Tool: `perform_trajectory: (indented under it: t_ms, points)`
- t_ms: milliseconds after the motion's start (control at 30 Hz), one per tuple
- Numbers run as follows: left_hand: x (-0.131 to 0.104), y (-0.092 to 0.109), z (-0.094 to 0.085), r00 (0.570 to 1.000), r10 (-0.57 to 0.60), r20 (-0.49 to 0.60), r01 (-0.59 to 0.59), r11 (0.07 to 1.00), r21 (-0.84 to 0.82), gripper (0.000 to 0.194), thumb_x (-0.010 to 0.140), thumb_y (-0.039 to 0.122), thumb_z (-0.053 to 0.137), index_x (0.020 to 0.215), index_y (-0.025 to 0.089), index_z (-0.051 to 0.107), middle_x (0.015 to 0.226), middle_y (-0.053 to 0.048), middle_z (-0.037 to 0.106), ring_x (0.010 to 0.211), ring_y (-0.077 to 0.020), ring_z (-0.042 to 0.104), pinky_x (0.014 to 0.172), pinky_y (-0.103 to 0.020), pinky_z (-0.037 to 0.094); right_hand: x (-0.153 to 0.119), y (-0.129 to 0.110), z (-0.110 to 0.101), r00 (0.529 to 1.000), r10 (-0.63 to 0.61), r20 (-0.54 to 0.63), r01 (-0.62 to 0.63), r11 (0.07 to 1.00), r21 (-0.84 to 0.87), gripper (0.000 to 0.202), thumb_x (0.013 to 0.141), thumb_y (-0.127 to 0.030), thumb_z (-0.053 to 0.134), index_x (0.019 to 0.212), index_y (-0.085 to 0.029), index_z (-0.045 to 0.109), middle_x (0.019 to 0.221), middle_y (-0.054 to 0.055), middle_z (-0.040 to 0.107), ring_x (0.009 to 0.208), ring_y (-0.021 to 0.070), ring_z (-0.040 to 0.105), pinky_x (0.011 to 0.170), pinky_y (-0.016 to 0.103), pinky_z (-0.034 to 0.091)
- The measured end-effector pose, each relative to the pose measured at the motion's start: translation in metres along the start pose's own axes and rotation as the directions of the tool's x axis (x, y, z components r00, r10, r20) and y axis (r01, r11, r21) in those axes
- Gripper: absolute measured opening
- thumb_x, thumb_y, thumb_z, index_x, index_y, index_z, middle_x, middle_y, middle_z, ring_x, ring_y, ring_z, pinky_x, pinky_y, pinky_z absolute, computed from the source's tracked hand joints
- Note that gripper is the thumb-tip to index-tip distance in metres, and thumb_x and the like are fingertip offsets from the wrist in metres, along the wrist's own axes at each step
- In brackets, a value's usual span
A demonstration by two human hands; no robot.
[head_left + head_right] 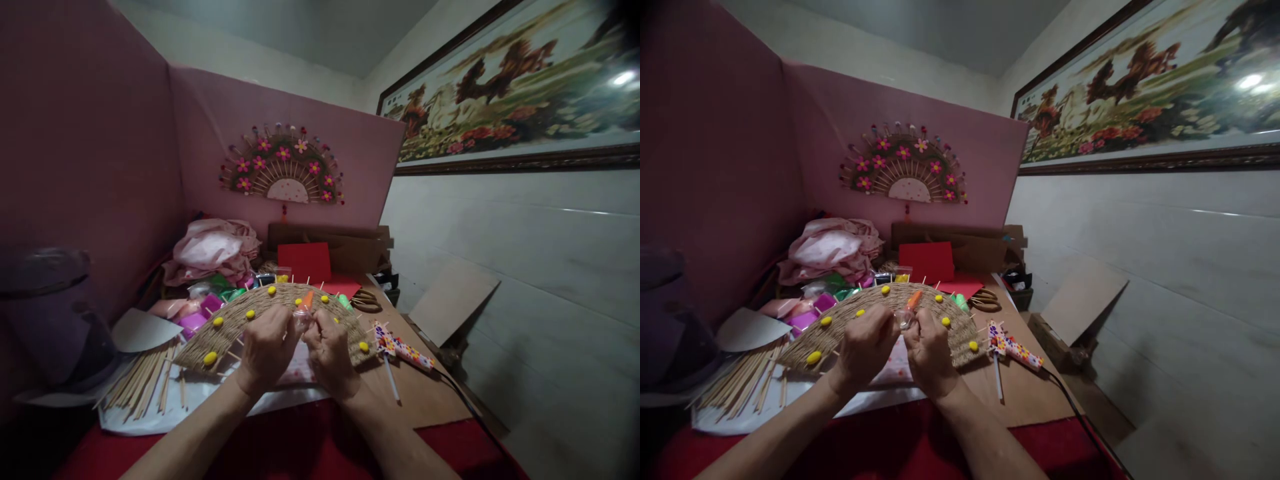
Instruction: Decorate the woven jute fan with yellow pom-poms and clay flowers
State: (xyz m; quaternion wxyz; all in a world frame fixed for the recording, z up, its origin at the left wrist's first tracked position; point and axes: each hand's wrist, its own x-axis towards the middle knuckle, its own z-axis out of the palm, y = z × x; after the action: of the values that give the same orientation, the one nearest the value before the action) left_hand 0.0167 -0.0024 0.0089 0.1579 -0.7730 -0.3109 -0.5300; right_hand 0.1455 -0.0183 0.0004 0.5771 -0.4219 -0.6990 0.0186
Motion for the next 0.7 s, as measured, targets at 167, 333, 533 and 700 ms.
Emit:
perform_trajectory:
  t_ms: [167,333,533,700]
  points:
    - [0.003,-0.002,-0.001,0.998,-0.056,-0.03,0.057,0.997,0.056,0.023,0.085,0.015,0.049,0.063,0.019,0.042,0.055,0.004,0.039,0.048,-0.0101,0.038,0.05,-0.025,0.029,0.001,0.001,-0.002,1.0,-0.029,-0.004,0.029,0.999,-0.042,0.017,0.084,-0.016,0.041,0.067,-0.02,0.042,0.059,-0.003,0.044,0.054,0.0117,0.044,0.054,0.024,0.033]
    - [0.001,-0.003,0.0,0.999,0.019,0.039,-0.021,0.999,0.039,0.022,0.087,0.015,0.047,0.065,0.018,0.045,0.058,0.002,0.047,0.052,-0.0109,0.045,0.053,-0.025,0.034,0.0,-0.005,-0.002,0.998,0.055,0.013,-0.055,0.998,0.015,0.008,0.087,-0.024,0.047,0.081,-0.018,0.049,0.068,-0.001,0.054,0.059,0.0126,0.053,0.058,0.025,0.04]
    - [-0.001,0.001,-0.002,0.987,0.12,0.111,-0.121,0.993,0.007,0.021,0.088,0.014,0.043,0.068,0.018,0.05,0.064,-0.001,0.055,0.06,-0.0126,0.053,0.056,-0.024,0.039,0.002,-0.008,-0.002,0.998,0.045,-0.053,-0.04,0.996,0.08,0.004,0.087,-0.022,0.048,0.088,-0.018,0.049,0.072,0.001,0.059,0.061,0.0124,0.057,0.057,0.024,0.045]
    - [-0.004,0.003,0.001,0.975,0.176,0.137,-0.176,0.984,-0.013,0.02,0.088,0.013,0.043,0.071,0.018,0.053,0.067,-0.003,0.057,0.063,-0.0138,0.056,0.057,-0.024,0.041,0.003,-0.004,-0.002,0.993,0.063,-0.1,-0.058,0.997,0.053,0.003,0.087,-0.021,0.048,0.086,-0.019,0.051,0.071,0.001,0.06,0.062,0.0137,0.058,0.058,0.025,0.046]
